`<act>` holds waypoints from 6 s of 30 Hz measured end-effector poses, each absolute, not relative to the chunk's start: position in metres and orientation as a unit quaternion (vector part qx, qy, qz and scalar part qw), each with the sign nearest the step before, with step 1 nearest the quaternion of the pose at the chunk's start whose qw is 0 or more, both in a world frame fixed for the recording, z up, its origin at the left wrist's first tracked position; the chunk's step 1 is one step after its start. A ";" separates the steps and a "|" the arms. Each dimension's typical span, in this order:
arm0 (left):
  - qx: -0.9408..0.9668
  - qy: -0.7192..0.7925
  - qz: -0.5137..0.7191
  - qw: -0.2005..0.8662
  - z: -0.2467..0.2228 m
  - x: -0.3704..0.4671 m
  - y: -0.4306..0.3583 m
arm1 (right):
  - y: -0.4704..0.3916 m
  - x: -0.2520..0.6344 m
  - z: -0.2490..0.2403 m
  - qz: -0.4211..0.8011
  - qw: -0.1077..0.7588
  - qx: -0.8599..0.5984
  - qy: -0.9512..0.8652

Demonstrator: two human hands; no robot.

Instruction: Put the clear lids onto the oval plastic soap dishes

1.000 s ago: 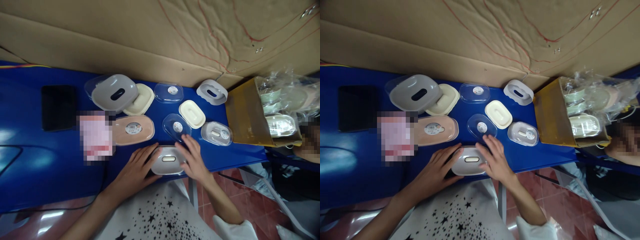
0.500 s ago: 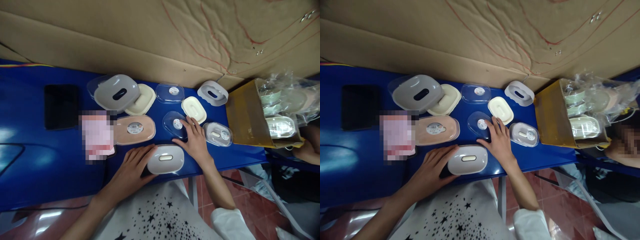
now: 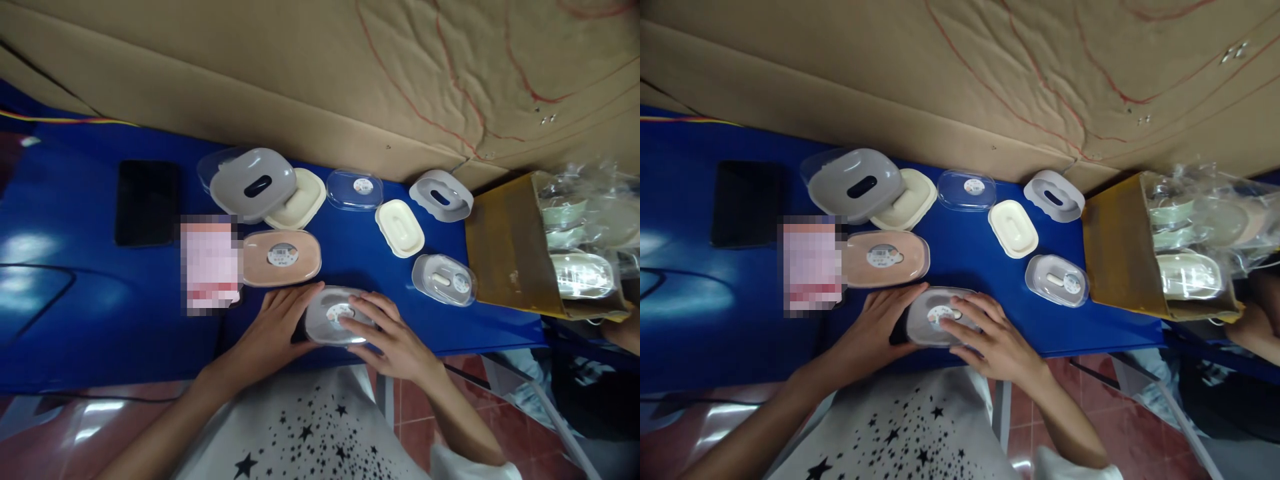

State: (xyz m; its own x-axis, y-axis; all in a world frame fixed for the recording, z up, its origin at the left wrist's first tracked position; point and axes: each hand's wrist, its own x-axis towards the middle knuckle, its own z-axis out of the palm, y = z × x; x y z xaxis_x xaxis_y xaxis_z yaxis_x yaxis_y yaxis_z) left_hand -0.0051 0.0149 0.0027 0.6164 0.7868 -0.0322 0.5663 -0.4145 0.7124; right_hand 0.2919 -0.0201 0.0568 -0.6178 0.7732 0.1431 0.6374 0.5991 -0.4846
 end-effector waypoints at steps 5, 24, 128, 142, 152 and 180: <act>0.825 0.412 0.150 0.357 0.005 -0.004 0.014 | -0.023 0.296 0.039 0.144 0.180 -0.381 -0.895; 0.831 0.399 0.143 0.361 0.003 -0.005 0.013 | -0.051 0.305 0.018 0.094 0.188 -0.404 -0.890; 0.894 0.380 0.210 0.113 0.016 -0.024 0.004 | 0.086 0.249 0.086 0.009 0.162 -0.481 -0.862; 0.840 0.425 0.277 0.193 0.014 -0.020 0.005 | 0.193 0.217 0.099 0.030 0.148 -0.325 -0.934; 0.769 0.445 0.309 0.340 0.001 -0.029 0.000 | 0.007 0.235 0.093 0.030 0.085 -0.373 -0.923; 0.835 0.402 0.278 0.252 0.001 -0.026 0.009 | 0.002 0.242 0.039 0.137 0.146 -0.382 -0.902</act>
